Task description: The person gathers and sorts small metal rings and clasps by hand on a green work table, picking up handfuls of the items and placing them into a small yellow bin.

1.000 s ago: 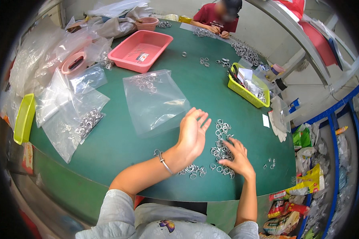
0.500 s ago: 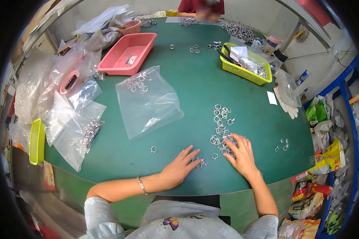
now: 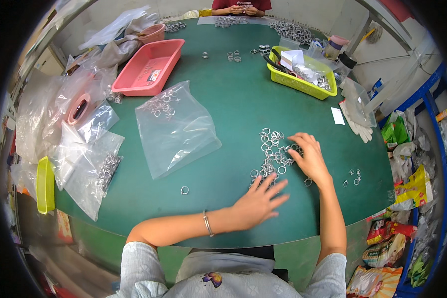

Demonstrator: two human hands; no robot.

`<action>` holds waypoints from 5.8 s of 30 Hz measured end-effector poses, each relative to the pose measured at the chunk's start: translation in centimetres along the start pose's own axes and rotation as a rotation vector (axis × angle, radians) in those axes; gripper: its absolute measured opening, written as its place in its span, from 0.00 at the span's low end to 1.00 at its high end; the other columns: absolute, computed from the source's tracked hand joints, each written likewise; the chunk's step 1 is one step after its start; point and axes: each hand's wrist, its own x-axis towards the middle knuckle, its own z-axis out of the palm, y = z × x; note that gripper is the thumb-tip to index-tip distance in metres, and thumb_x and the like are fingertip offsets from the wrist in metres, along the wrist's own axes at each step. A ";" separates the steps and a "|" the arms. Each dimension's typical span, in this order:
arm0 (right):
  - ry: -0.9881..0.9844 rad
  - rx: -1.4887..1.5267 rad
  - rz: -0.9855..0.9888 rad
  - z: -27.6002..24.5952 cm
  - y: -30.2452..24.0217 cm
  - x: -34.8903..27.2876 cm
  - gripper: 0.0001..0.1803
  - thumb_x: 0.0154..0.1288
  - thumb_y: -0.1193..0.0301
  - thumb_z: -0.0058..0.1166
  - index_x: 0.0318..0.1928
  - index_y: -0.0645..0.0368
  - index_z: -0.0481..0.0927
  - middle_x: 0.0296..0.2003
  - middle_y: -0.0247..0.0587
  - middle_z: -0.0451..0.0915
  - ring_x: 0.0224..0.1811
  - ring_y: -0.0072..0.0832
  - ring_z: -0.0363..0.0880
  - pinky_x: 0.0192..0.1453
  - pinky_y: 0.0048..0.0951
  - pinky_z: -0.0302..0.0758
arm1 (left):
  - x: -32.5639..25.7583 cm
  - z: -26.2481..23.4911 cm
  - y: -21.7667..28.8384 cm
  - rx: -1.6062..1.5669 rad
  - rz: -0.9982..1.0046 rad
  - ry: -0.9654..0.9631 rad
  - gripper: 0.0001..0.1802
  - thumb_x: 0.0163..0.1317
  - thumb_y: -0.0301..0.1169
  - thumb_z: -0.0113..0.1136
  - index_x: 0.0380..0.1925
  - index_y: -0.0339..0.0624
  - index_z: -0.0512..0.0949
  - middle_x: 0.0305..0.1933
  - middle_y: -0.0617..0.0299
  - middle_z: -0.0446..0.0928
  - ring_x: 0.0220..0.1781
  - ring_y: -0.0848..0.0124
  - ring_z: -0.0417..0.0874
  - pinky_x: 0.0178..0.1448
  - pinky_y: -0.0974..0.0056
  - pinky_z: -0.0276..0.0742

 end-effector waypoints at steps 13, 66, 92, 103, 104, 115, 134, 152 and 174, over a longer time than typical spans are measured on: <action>-0.322 0.601 0.219 -1.4 0.9 0.1 0.06 0.58 0.75 0.55 0.29 0.67 0.79 0.22 0.32 0.77 0.26 0.14 0.70 0.29 0.20 0.67 | -0.6 -1.6 -6.0 -0.017 -0.062 0.107 0.25 0.44 0.16 0.52 0.48 0.34 0.71 0.60 0.50 0.64 0.63 0.50 0.61 0.65 0.49 0.61; -0.509 1.202 0.139 7.7 -14.8 -3.5 0.05 0.52 0.81 0.59 0.31 0.65 0.78 0.40 0.40 0.76 0.40 0.21 0.74 0.42 0.21 0.69 | -14.3 -6.1 -3.5 -1.597 -0.863 0.584 0.10 0.62 0.27 0.54 0.41 0.31 0.75 0.39 0.55 0.78 0.40 0.73 0.79 0.41 0.71 0.77; -0.319 1.228 0.194 4.6 -12.6 -3.2 0.07 0.57 0.80 0.54 0.37 0.65 0.80 0.29 0.38 0.78 0.31 0.24 0.73 0.35 0.25 0.70 | -9.5 -6.1 -0.9 -2.115 -0.666 0.574 0.23 0.65 0.31 0.41 0.58 0.30 0.60 0.57 0.44 0.66 0.59 0.58 0.69 0.66 0.56 0.64; -0.310 0.564 -0.483 4.1 -11.7 -3.0 0.14 0.51 0.77 0.57 0.40 0.52 0.81 0.26 0.34 0.74 0.31 0.33 0.70 0.42 0.33 0.67 | -8.4 -5.7 -1.4 -2.125 -0.681 0.505 0.26 0.62 0.27 0.39 0.61 0.33 0.56 0.59 0.43 0.64 0.56 0.60 0.70 0.64 0.58 0.63; -0.352 0.623 -0.399 3.9 -11.8 -2.9 0.13 0.51 0.77 0.57 0.40 0.52 0.81 0.26 0.34 0.74 0.31 0.33 0.70 0.42 0.33 0.67 | -8.4 -5.6 -1.5 -2.145 -0.671 0.502 0.26 0.61 0.26 0.40 0.61 0.33 0.56 0.58 0.43 0.65 0.57 0.60 0.70 0.63 0.58 0.64; -0.284 0.692 -0.389 3.3 -11.9 -2.7 0.10 0.49 0.81 0.57 0.35 0.60 0.80 0.26 0.37 0.75 0.33 0.32 0.72 0.37 0.31 0.69 | -7.2 -5.9 -0.8 -2.077 -0.614 0.569 0.36 0.51 0.19 0.42 0.63 0.31 0.48 0.60 0.40 0.62 0.57 0.57 0.69 0.65 0.57 0.61; -0.129 0.679 -0.094 3.5 -11.5 -3.1 0.10 0.50 0.80 0.55 0.35 0.61 0.75 0.27 0.39 0.73 0.26 0.28 0.74 0.28 0.27 0.70 | -5.4 -4.2 -1.1 -2.014 -0.759 0.432 0.16 0.66 0.30 0.48 0.51 0.34 0.69 0.52 0.57 0.72 0.53 0.70 0.73 0.59 0.64 0.70; 0.051 0.518 0.117 -4.5 2.4 -3.3 0.08 0.58 0.84 0.46 0.37 0.67 0.77 0.27 0.40 0.71 0.22 0.24 0.73 0.28 0.24 0.71 | 5.8 -5.3 -5.2 -1.534 -0.903 0.041 0.13 0.64 0.23 0.48 0.47 0.31 0.71 0.45 0.56 0.75 0.46 0.71 0.78 0.51 0.70 0.78; 0.195 0.474 0.149 0.9 8.2 -3.5 0.07 0.55 0.84 0.42 0.34 0.62 0.69 0.35 0.47 0.71 0.42 0.43 0.66 0.47 0.40 0.63 | 32.4 4.3 -13.9 -1.139 -0.366 0.184 0.24 0.57 0.17 0.47 0.56 0.35 0.66 0.59 0.54 0.69 0.62 0.67 0.68 0.59 0.70 0.65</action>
